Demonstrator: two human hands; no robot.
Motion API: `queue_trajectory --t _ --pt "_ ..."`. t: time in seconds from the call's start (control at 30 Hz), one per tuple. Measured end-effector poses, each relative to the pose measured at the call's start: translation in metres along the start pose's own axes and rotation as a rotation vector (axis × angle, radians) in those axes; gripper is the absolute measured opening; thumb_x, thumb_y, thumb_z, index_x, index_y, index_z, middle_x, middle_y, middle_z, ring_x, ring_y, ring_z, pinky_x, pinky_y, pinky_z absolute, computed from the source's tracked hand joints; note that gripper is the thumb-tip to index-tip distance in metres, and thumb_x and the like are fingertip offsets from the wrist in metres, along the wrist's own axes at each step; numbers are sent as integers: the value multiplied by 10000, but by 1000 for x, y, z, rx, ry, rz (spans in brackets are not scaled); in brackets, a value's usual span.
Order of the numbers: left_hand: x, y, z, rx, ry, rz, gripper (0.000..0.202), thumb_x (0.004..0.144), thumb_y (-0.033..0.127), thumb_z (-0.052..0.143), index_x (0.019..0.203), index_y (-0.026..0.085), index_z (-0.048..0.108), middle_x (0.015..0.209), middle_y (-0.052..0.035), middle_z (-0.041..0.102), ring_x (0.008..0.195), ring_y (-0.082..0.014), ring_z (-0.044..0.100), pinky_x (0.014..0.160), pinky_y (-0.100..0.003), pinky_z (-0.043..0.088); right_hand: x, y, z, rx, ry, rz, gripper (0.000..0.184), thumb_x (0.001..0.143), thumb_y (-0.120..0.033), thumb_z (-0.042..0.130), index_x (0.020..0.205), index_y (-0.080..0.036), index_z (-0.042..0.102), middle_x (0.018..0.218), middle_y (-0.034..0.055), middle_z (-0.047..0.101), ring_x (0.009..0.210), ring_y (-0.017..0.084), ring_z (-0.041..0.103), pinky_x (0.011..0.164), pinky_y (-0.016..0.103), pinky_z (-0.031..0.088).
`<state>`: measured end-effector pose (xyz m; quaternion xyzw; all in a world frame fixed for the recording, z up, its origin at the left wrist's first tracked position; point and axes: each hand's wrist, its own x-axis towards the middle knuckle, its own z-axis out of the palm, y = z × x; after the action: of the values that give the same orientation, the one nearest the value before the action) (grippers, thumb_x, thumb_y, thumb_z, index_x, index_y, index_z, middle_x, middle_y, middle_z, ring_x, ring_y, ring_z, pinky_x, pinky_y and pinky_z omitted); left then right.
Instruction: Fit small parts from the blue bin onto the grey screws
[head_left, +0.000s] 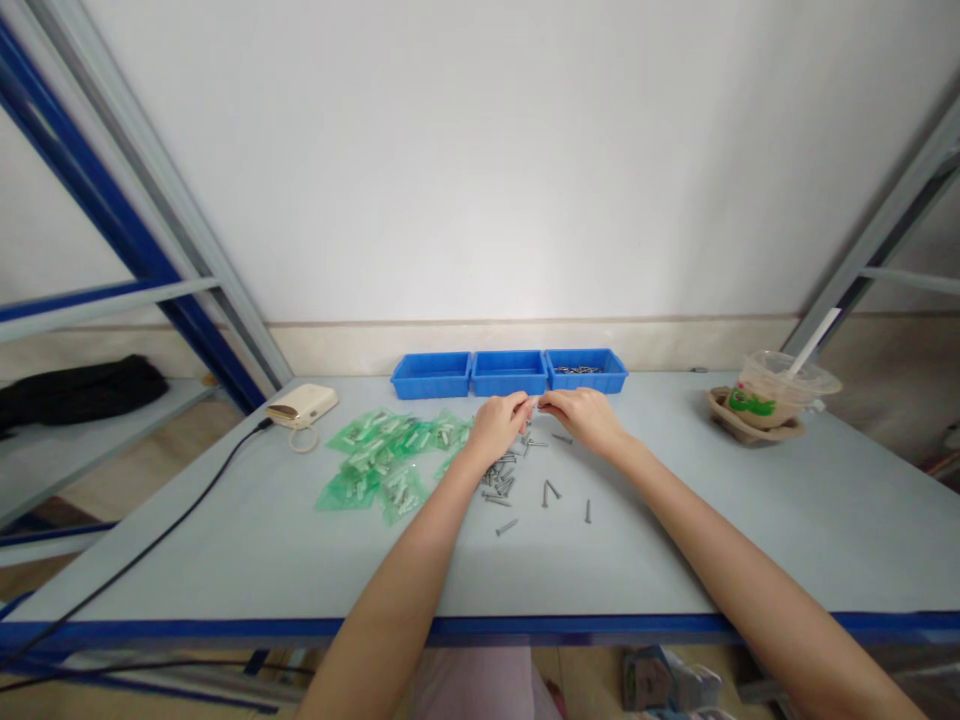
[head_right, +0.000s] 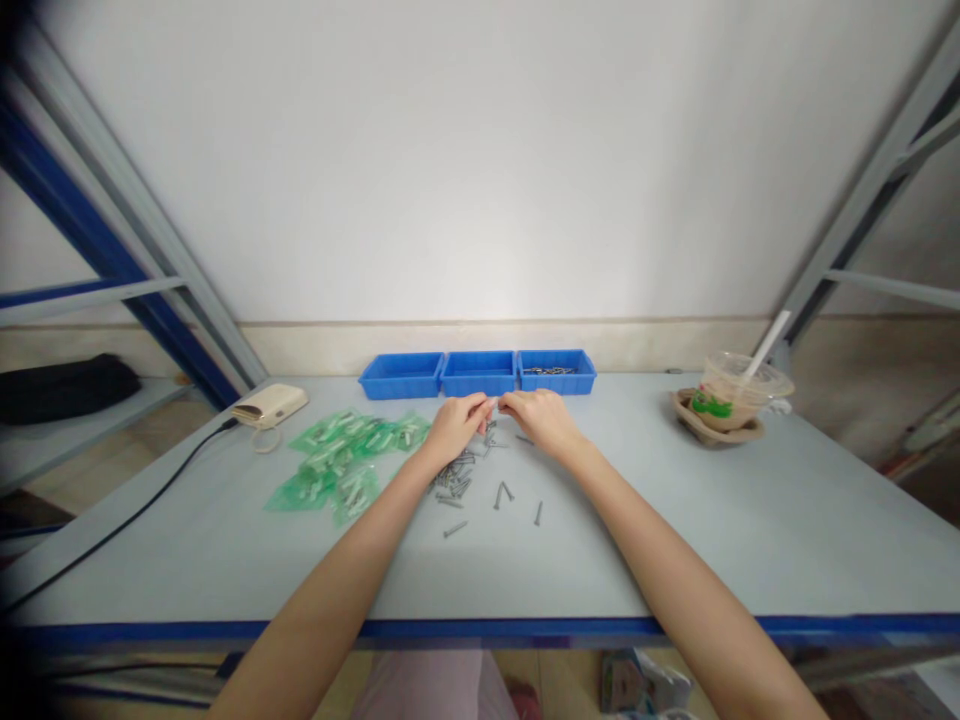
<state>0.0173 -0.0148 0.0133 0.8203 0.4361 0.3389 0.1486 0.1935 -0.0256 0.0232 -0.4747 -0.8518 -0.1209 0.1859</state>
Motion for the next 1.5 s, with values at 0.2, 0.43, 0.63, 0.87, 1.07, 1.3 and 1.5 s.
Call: queue_trajectory --t 0.2,0.43,0.63,0.87,1.07,1.3,1.5 --pt "1 2 -2 -3 1 -42 222 861 384 435 869 213 577 540 51 588 551 -119 541 578 -203 358 0 1 1 7 13 -2 297 930 -299 365 966 -208 645 911 60 689 800 176 625 621 232 355" --pt "1 0 -1 -9 -16 -40 306 880 375 376 719 198 568 508 38 562 522 -118 518 576 -210 358 0 0 5 112 26 -13 198 902 -248 441 1001 -194 603 961 53 671 832 166 617 629 219 366" --pt "0 -1 0 -33 -96 -20 235 872 321 391 748 203 552 551 41 592 548 -119 537 571 -210 353 -1 3 4 139 15 7 221 913 -197 386 981 -200 597 967 49 672 830 166 624 632 225 367" --pt "0 -2 -1 -5 -45 -21 353 899 387 329 683 195 531 536 37 571 544 -118 530 587 -207 358 -1 0 2 197 18 -7 240 907 -298 434 1104 -189 518 865 40 685 717 154 631 598 215 368" --pt "-2 2 0 9 -66 -31 297 897 397 338 816 210 554 562 43 588 568 -126 545 585 -212 352 -1 2 2 159 49 50 187 898 -295 457 935 -192 608 869 44 689 741 155 630 611 216 366" --pt "1 0 -1 -50 -41 -52 299 877 388 373 742 196 559 569 37 592 560 -115 535 581 -205 369 -2 2 2 106 25 12 254 926 -286 379 1017 -218 606 981 45 681 818 171 636 617 224 369" --pt "3 -2 2 -179 -19 -95 483 872 486 325 573 164 526 498 10 555 507 -109 514 560 -214 388 -2 2 3 69 51 9 246 925 -303 388 1015 -207 596 895 39 692 756 161 631 611 224 354"
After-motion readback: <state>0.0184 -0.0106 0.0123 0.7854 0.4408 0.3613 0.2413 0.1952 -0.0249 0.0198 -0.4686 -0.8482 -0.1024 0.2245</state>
